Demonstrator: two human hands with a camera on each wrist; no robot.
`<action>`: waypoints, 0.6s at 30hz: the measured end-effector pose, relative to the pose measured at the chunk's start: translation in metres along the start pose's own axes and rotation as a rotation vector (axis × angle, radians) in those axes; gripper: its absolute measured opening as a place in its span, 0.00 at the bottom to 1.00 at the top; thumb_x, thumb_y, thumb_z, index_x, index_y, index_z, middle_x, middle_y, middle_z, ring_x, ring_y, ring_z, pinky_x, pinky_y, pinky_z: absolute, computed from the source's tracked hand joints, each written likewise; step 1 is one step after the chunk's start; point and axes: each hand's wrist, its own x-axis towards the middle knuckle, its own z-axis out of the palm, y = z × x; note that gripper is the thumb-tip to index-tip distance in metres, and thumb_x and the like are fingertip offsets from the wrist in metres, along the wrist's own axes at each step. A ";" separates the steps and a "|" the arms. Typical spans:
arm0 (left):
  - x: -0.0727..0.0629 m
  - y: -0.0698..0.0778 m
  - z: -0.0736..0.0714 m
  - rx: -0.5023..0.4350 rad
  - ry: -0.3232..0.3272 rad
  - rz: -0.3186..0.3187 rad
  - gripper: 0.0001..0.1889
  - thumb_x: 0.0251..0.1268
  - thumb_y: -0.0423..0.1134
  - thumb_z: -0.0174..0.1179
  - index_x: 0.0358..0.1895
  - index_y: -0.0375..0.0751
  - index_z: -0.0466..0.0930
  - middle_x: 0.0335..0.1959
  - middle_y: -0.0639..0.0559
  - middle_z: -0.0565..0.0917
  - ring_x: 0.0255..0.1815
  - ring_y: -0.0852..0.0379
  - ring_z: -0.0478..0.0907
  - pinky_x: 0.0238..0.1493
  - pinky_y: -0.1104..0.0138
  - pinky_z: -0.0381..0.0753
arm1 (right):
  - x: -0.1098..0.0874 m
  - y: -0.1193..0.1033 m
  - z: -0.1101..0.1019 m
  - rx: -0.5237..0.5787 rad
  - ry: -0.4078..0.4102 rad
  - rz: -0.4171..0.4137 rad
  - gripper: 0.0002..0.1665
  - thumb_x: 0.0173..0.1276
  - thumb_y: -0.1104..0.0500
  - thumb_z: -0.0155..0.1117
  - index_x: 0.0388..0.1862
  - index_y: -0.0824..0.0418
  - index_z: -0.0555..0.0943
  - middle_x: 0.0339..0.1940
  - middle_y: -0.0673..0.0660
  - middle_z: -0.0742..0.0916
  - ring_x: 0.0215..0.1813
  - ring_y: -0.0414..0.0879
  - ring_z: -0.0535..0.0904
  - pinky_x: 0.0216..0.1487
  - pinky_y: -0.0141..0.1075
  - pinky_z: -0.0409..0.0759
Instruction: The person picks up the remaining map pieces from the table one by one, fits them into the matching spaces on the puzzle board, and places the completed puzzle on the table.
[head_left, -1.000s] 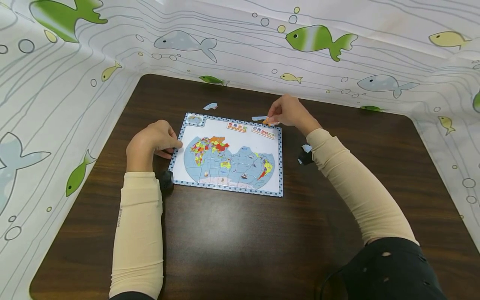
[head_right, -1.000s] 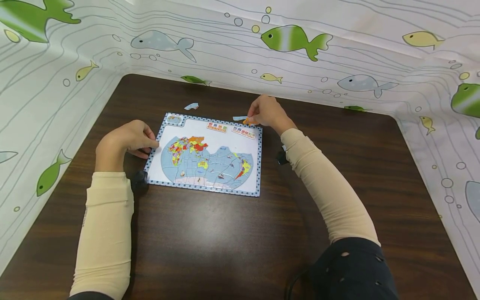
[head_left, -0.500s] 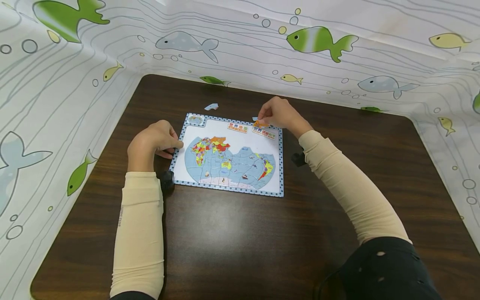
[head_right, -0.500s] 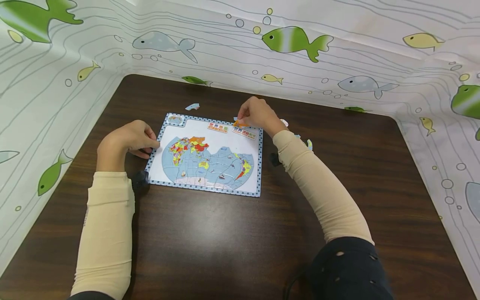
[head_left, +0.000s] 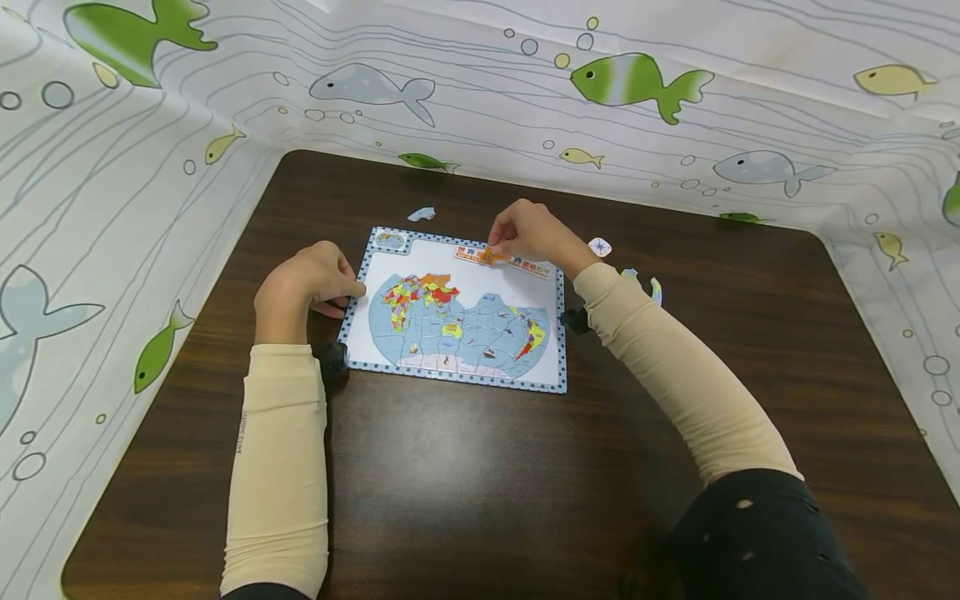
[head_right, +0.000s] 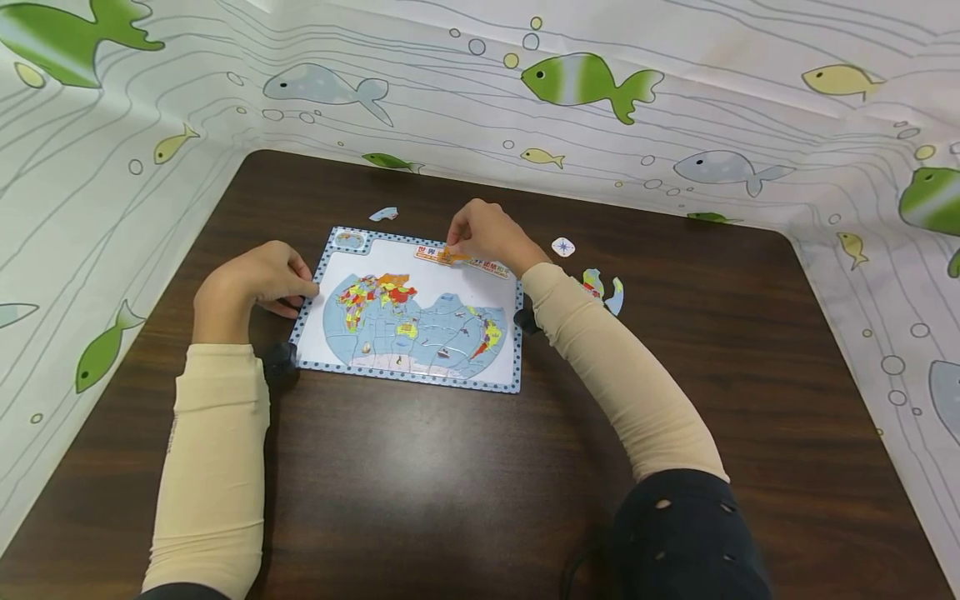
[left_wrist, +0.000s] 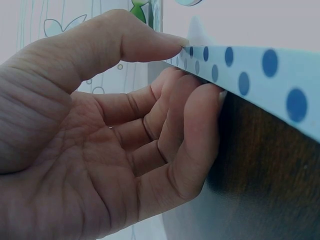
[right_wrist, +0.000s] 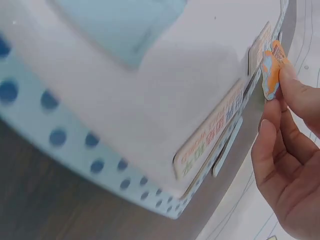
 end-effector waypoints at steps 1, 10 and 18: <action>0.000 0.000 0.000 0.001 -0.001 -0.001 0.13 0.74 0.35 0.66 0.48 0.28 0.76 0.42 0.37 0.77 0.37 0.48 0.82 0.38 0.59 0.94 | 0.001 -0.002 0.001 0.001 -0.005 -0.001 0.06 0.76 0.62 0.71 0.47 0.62 0.90 0.45 0.61 0.91 0.46 0.52 0.80 0.50 0.39 0.84; 0.001 0.000 0.000 0.000 0.000 -0.006 0.14 0.74 0.35 0.66 0.49 0.28 0.75 0.43 0.36 0.77 0.39 0.47 0.82 0.39 0.59 0.94 | 0.005 -0.018 0.011 0.019 -0.068 -0.027 0.06 0.76 0.60 0.72 0.46 0.61 0.90 0.46 0.59 0.90 0.46 0.51 0.80 0.48 0.37 0.81; 0.000 0.001 0.001 0.006 -0.001 -0.005 0.14 0.75 0.36 0.65 0.50 0.28 0.75 0.45 0.35 0.77 0.40 0.46 0.83 0.39 0.59 0.95 | 0.007 -0.029 0.019 -0.006 -0.130 -0.034 0.06 0.76 0.60 0.72 0.48 0.60 0.90 0.49 0.59 0.90 0.49 0.51 0.79 0.48 0.36 0.79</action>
